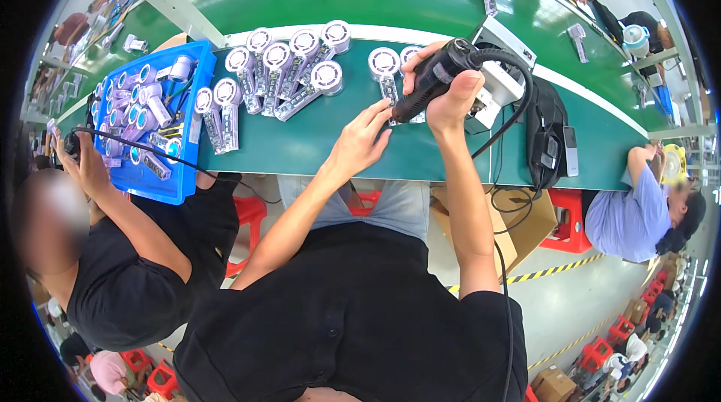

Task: Use an electric screwdriver to assemble electronic fan components on a factory production line.

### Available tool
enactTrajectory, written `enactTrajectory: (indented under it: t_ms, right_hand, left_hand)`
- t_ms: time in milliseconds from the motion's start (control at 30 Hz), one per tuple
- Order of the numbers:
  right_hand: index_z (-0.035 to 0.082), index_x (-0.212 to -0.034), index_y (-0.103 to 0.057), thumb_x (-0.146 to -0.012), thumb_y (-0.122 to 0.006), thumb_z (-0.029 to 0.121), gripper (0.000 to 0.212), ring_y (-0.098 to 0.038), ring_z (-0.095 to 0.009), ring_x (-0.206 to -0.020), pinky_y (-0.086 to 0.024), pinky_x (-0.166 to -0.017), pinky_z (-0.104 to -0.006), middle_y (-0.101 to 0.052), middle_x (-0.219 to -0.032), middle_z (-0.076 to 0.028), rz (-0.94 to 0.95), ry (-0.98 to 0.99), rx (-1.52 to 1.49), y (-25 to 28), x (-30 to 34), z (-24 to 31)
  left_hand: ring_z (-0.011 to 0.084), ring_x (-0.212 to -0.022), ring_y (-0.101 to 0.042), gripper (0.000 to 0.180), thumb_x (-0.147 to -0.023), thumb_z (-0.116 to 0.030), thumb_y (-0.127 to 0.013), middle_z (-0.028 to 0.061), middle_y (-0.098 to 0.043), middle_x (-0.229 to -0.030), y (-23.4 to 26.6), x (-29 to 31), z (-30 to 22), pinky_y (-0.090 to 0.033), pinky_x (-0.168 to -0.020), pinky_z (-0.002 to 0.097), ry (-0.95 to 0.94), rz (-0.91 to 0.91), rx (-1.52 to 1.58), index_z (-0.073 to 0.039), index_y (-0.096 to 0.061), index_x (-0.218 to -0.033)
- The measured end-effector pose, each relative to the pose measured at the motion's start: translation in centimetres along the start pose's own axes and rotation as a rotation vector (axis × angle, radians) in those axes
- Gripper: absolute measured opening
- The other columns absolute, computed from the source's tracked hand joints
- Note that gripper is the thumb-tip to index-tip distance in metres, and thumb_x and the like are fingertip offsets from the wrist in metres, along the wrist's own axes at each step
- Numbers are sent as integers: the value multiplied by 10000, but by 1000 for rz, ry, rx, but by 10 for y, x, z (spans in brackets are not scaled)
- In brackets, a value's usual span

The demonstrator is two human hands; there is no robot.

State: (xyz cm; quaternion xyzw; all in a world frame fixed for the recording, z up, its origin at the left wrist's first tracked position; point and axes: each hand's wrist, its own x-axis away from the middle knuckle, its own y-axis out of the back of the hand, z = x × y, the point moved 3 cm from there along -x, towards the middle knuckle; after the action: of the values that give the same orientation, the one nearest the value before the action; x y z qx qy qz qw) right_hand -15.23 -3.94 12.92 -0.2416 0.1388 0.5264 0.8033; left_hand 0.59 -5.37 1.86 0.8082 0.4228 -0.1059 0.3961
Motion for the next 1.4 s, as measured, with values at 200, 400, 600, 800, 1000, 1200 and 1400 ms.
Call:
enactTrajectory:
  t_ms: [200,400,600,800,1000,1200,1400]
  right_hand:
    - [-17,-999,-543,-804,-422,892,938,-604,-234,-523,-512,-501,-326,-653,-765,-198,31,28,47,-5,3,-4]
    - [-22,-1004,-541,-812,-413,888,939,-607,-232,-531,-510,-507,-322,-656,-768,-190,47,31,38,-8,5,-5]
    - [-51,-980,-563,-824,-444,868,940,-613,-211,-530,-506,-491,-310,-662,-753,-187,41,57,29,-7,3,-5]
    - [-31,-981,-553,-741,-517,898,960,-624,-226,-558,-523,-519,-320,-664,-770,-179,35,-24,-39,-8,15,-19]
    - [-53,-913,-563,-533,-433,1024,1149,-609,-156,-577,-513,-538,-261,-651,-722,-102,65,-26,154,-5,43,-16]
    - [-8,-943,-485,-666,-413,975,1024,-573,-189,-508,-490,-480,-280,-625,-730,-152,199,87,78,-15,41,-25]
    - [9,-947,-491,-682,-479,948,975,-578,-194,-507,-495,-474,-285,-622,-731,-142,166,72,17,-13,34,-25]
  left_hand:
    - [355,-1162,-610,393,-806,15,-687,195,-583,-1311,0,1,1,-533,-957,426,-6,-6,-5,44,-605,-1189]
    - [359,-1157,-610,394,-801,19,-687,199,-582,-1303,1,3,2,-532,-957,426,-12,-9,3,52,-601,-1184]
    - [361,-1158,-608,391,-801,23,-681,199,-580,-1299,-2,-2,0,-531,-956,424,-17,-8,17,57,-600,-1182]
    - [369,-1165,-604,382,-815,26,-660,211,-585,-1283,1,1,7,-528,-967,424,-9,-19,5,69,-605,-1191]
    - [360,-1125,-620,388,-782,17,-618,218,-612,-1243,-12,-1,11,-523,-971,398,-99,-39,-1,59,-642,-1166]
    - [292,-1044,-632,333,-798,-13,-675,138,-605,-1240,2,5,8,-540,-895,377,-81,-55,-86,22,-665,-1129]
    - [289,-1035,-632,354,-808,-16,-670,140,-593,-1267,-3,5,9,-541,-890,375,-78,-43,-116,27,-644,-1159]
